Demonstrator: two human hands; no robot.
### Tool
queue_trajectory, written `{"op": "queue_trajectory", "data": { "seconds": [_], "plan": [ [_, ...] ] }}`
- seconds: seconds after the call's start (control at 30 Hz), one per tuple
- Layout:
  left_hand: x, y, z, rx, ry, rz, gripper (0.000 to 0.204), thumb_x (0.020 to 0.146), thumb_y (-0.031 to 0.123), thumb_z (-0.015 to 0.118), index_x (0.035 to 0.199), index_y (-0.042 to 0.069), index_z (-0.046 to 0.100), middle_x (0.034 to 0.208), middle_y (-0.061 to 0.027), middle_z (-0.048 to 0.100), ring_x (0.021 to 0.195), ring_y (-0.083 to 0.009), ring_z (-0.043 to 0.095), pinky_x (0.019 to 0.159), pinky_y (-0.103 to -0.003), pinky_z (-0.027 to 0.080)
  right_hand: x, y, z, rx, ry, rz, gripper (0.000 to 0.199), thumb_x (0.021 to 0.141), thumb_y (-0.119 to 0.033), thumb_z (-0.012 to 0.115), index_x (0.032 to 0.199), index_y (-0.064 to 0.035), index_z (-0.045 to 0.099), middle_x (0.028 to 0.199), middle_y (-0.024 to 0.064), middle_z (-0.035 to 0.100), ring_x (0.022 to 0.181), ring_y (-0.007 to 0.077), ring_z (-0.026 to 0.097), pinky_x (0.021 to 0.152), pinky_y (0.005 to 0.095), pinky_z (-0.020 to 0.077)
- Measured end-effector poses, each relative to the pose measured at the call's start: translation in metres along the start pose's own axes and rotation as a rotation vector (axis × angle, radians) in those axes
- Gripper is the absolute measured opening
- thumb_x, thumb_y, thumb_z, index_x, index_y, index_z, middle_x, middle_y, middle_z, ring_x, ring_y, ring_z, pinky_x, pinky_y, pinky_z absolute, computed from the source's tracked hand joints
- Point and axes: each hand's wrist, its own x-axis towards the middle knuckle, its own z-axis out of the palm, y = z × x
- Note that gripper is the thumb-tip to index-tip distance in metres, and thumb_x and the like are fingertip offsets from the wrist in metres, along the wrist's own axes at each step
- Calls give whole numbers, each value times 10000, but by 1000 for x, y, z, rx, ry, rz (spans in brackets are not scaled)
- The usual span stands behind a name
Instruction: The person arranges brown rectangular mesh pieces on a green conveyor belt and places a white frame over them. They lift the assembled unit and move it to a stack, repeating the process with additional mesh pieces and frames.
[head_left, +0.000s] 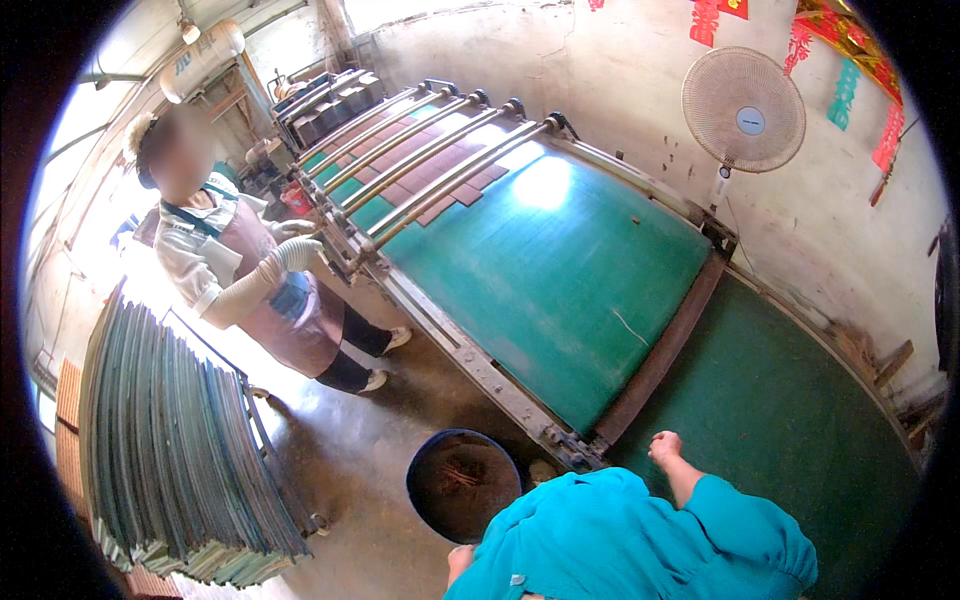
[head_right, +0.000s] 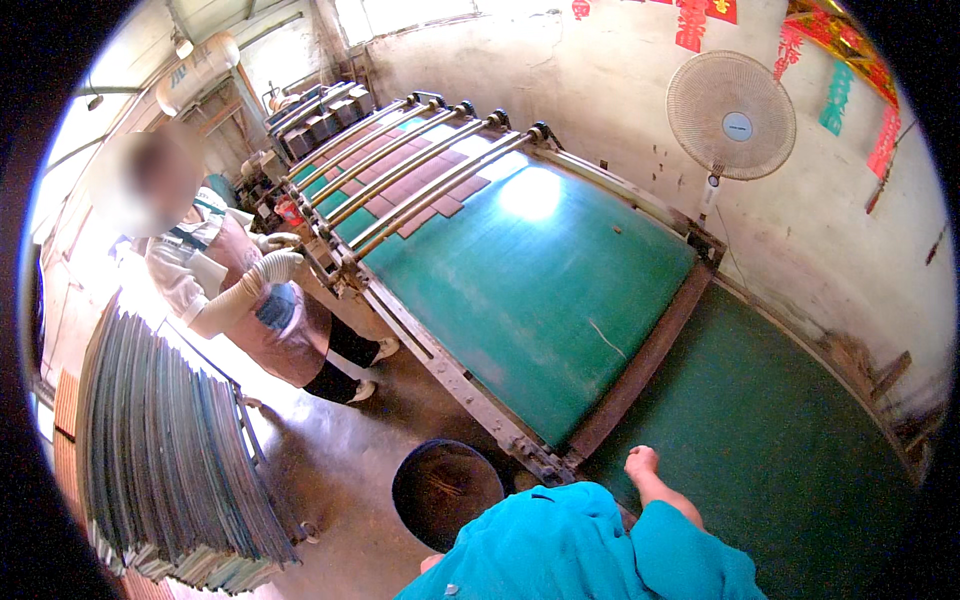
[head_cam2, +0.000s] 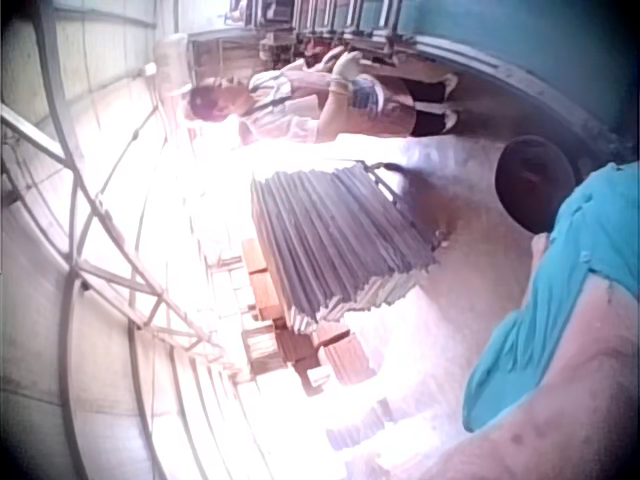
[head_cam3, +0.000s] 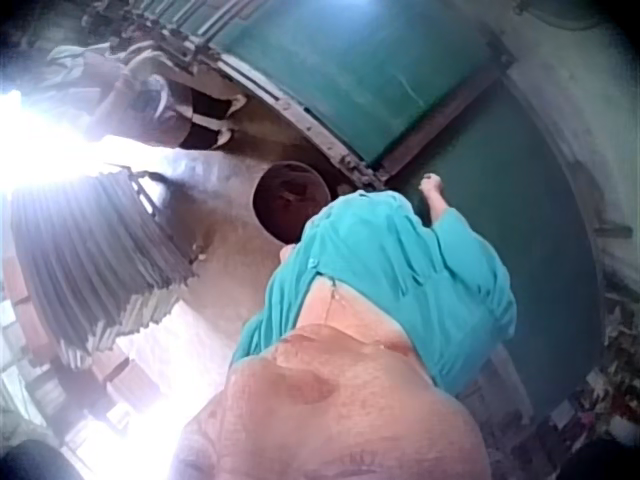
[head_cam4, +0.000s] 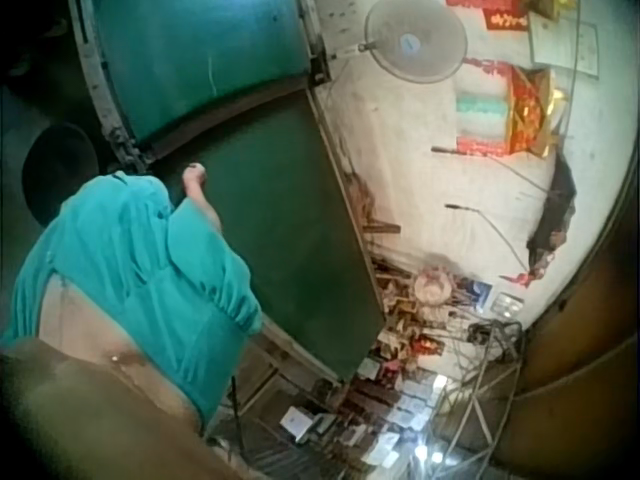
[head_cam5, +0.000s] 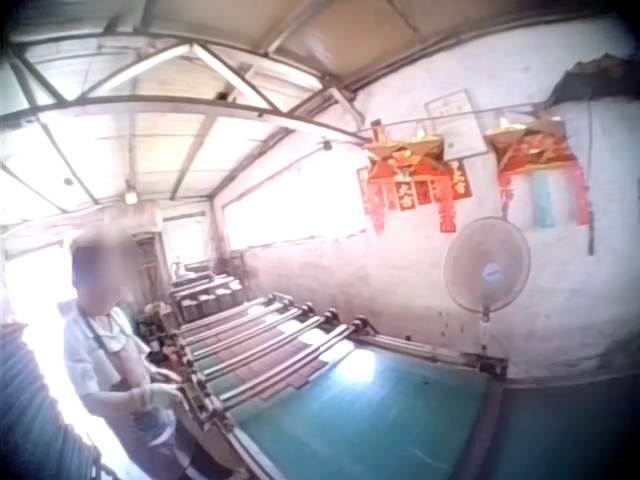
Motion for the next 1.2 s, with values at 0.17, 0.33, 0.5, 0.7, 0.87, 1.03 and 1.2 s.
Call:
{"op": "queue_trajectory", "data": {
  "seconds": [0.17,0.33,0.5,0.7,0.87,1.03,1.2],
  "plan": [
    [-30,28,-1,-169,78,-197,283,885,171,446,991,-39,604,1093,-181,577,1040,-284,528,913,-376,410,-30,-37,-12,152,-38,98,177,823,-59,429,922,-32,573,703,94,607,522,174,588,431,302,453],
    [48,-37,12,-55,77,-75,284,884,175,436,994,-26,605,1083,-178,580,1035,-285,524,905,-382,413,-49,-62,-24,181,-46,140,199,829,-122,429,891,-49,604,667,92,625,544,204,623,514,313,499],
    [70,-65,4,-96,-86,94,295,854,205,479,981,-29,608,1055,-184,589,974,-293,548,860,-390,438,-51,-67,-27,127,-99,114,182,831,-106,416,874,-48,583,637,83,590,488,180,576,433,307,454],
    [26,-34,6,-45,-11,91,279,847,205,494,930,-26,625,996,-184,608,943,-280,560,834,-378,452,-55,-62,-30,124,-62,88,141,803,-95,456,809,-43,587,613,78,567,456,168,545,393,303,438],
    [16,-28,4,-136,32,7,275,843,206,498,933,-18,631,999,-177,610,954,-283,558,847,-391,444,-48,-54,-25,27,-45,42,110,771,-109,520,778,-33,600,601,71,568,452,179,547,407,308,449],
    [25,-35,6,-100,39,52,276,835,199,488,921,-20,631,986,-177,613,933,-290,564,835,-395,443,-56,-69,-30,-35,-64,-17,112,756,-126,561,741,-27,612,604,79,590,474,182,574,452,320,474],
    [95,-78,5,57,-23,151,245,800,191,531,833,-25,641,913,-186,626,880,-265,581,812,-389,452,-49,-68,-28,-38,-48,-72,133,760,-145,572,750,-26,628,596,93,599,482,181,592,480,322,485]
  ]
}}
